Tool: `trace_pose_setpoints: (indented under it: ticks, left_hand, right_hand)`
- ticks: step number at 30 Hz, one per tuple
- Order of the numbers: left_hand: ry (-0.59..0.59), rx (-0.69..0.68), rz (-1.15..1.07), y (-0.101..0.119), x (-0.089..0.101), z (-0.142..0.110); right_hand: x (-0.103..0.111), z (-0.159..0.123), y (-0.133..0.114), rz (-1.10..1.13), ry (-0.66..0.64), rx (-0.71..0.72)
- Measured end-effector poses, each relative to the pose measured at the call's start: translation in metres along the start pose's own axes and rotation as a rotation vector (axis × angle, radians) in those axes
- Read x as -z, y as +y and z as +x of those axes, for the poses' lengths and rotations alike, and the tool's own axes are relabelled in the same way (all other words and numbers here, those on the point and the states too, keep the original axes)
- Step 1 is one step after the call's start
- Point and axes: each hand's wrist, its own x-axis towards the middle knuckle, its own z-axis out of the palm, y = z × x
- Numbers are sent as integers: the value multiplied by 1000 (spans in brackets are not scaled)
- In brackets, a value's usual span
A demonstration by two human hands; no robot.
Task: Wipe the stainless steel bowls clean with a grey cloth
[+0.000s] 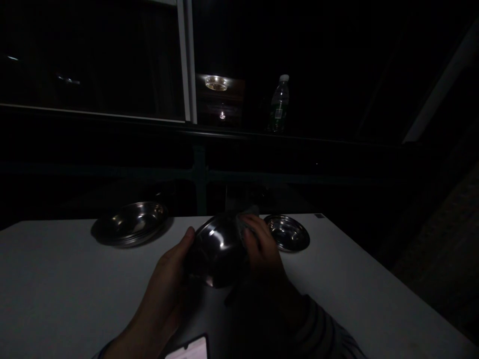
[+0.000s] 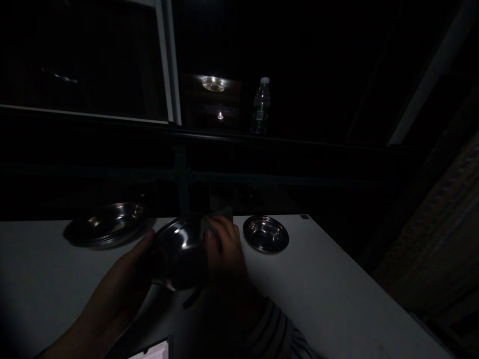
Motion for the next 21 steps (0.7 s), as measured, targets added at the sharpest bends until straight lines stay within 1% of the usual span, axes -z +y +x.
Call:
trace_pose_setpoints:
  ticks: [3, 4, 6, 8, 11, 13, 15, 18, 21]
  left_hand:
    - [15, -63, -61, 9, 1, -1]
    - [22, -100, -88, 12, 1, -1]
    - [34, -125, -127, 15, 1, -3]
    - [26, -108, -141, 16, 0, -5]
    - [-10, -41, -135, 13, -1, -6]
    - [-52, 4, -117, 10, -1, -6]
    - [-102, 49, -83, 7, 0, -6]
    - [-146, 92, -15, 1, 1, -4]
    - [-171, 74, 34, -3, 1, -5]
  right_hand:
    - [-4, 0, 2, 146, 63, -129]
    - [-5, -1, 1, 186, 77, -171]
    - [-7, -2, -1, 249, 96, -269]
    - [-8, -3, -4, 279, 105, -341]
    - [-5, -1, -7, 267, 112, -355]
    - [-1, 0, -8, 224, 111, -324]
    - [1, 1, -10, 150, 96, -260]
    - [3, -1, -14, -13, 29, -70]
    - [2, -4, -17, -159, -42, 146]
